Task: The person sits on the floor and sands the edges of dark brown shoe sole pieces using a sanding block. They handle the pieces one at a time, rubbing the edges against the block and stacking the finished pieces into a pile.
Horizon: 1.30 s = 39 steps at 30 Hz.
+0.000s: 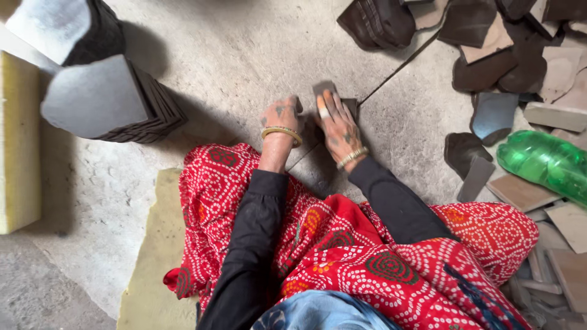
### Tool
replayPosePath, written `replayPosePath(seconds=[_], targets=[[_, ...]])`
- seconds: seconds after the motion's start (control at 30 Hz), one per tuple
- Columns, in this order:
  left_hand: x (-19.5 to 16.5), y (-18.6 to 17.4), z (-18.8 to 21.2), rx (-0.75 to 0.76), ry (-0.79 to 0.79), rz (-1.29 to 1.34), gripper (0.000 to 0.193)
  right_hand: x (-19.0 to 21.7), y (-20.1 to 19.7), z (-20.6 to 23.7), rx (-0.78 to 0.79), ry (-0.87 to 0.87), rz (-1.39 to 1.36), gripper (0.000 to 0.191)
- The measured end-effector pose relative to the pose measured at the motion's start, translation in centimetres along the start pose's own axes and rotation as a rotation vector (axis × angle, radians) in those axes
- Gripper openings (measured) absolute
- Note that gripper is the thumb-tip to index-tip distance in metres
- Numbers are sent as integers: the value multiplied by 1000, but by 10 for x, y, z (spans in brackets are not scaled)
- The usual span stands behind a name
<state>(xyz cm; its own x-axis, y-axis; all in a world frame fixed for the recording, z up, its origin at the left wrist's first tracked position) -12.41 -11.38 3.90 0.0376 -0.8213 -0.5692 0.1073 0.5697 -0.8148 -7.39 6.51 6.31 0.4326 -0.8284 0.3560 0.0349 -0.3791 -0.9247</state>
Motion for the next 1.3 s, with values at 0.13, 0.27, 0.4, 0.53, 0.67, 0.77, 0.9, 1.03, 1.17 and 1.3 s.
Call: replayPosePath(seconds=[0.13,0.27,0.4,0.53,0.67,0.77,0.9,1.03,1.17,1.3], targets=[[6,-15,5,-146,16,103,24,7,0,15,-16,-39,30,64],[-4,-17,0,-82,-104,499,12,5,4,7,64,9,73,72],[-8,-33,5,-113,-21,197,26,6,-1,7,36,32,-36,67],[-7,-44,8,-144,-60,183,28,11,-3,13,69,-35,-19,72],[-23,-45,3,-160,34,319,32,7,2,-1,82,12,53,80],[-21,-47,4,-144,37,292,35,9,1,-4,46,-3,24,83],[-8,-46,3,-177,-16,309,37,15,0,9,115,-56,-84,66],[-16,-36,-3,-207,55,380,40,14,6,7,119,-46,47,66],[-11,-41,0,-282,48,344,32,7,12,-3,76,24,25,71],[-7,-43,0,-235,-5,433,34,-1,8,1,-55,65,7,52]])
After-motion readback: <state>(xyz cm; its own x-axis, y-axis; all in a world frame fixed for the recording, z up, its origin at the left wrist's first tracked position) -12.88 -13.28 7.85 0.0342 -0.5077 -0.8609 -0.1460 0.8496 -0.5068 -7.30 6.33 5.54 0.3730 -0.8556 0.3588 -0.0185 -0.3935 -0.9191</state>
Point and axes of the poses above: each hand's wrist, its own z-axis away from the middle knuckle, its own y-axis out of the palm, x = y × z, the point moved 4 cm from there along -z, towards the middle knuckle, and after that the axes turned 4 degrees about y, right-handed, at the moved point
